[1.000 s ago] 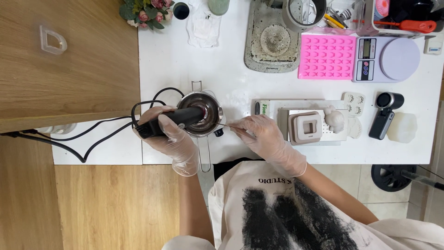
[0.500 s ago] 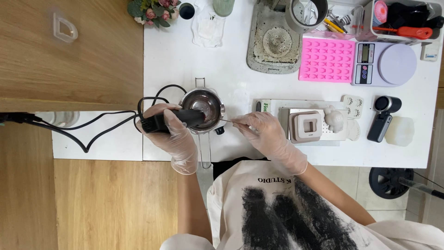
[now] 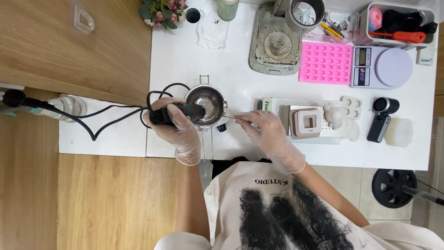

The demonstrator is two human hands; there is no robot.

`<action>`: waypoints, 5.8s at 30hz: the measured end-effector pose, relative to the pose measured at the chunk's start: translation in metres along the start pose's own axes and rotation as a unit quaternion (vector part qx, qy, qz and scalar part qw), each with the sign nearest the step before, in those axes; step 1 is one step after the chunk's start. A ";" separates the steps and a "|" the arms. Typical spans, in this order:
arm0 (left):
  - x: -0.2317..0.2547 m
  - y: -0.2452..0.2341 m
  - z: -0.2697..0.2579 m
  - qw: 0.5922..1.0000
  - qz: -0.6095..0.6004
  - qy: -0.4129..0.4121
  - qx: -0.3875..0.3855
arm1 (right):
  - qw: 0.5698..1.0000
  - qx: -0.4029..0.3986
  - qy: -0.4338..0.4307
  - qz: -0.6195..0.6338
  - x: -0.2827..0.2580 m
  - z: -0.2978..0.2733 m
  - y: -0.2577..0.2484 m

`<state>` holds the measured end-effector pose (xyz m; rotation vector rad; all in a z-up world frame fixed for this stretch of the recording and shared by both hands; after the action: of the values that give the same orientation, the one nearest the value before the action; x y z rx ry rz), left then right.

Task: The recorder prepares candle molds and heats wax for candle making.

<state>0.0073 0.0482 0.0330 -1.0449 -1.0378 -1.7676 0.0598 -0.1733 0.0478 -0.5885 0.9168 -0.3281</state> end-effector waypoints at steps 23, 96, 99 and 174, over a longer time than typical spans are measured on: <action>-0.088 -0.160 0.001 0.716 0.619 -0.013 -0.322 | 0.879 -0.032 0.436 0.192 0.113 0.032 0.113; -0.006 -0.008 0.009 0.998 0.014 -0.007 0.063 | 0.851 0.050 0.482 0.203 0.077 -0.024 0.069; -0.007 -0.007 0.009 0.998 0.016 -0.015 0.058 | 0.851 0.048 0.480 0.206 0.074 -0.021 0.068; 0.025 -0.069 0.043 0.934 0.247 0.058 -0.250 | 0.869 0.040 0.430 0.242 0.077 -0.018 0.075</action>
<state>-0.0533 0.1043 0.0527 -1.3468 -0.2042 -1.6664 0.0903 -0.1582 -0.0557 -0.0856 1.8598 -0.1584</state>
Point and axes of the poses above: each hand's wrist, its own z-axis towards the middle knuckle, its own y-axis out of the palm, x = y × z, the point moved 6 cm from there along z, towards the middle knuckle, and after that the axes turned 14 degrees about x, right-handed, at the moved point
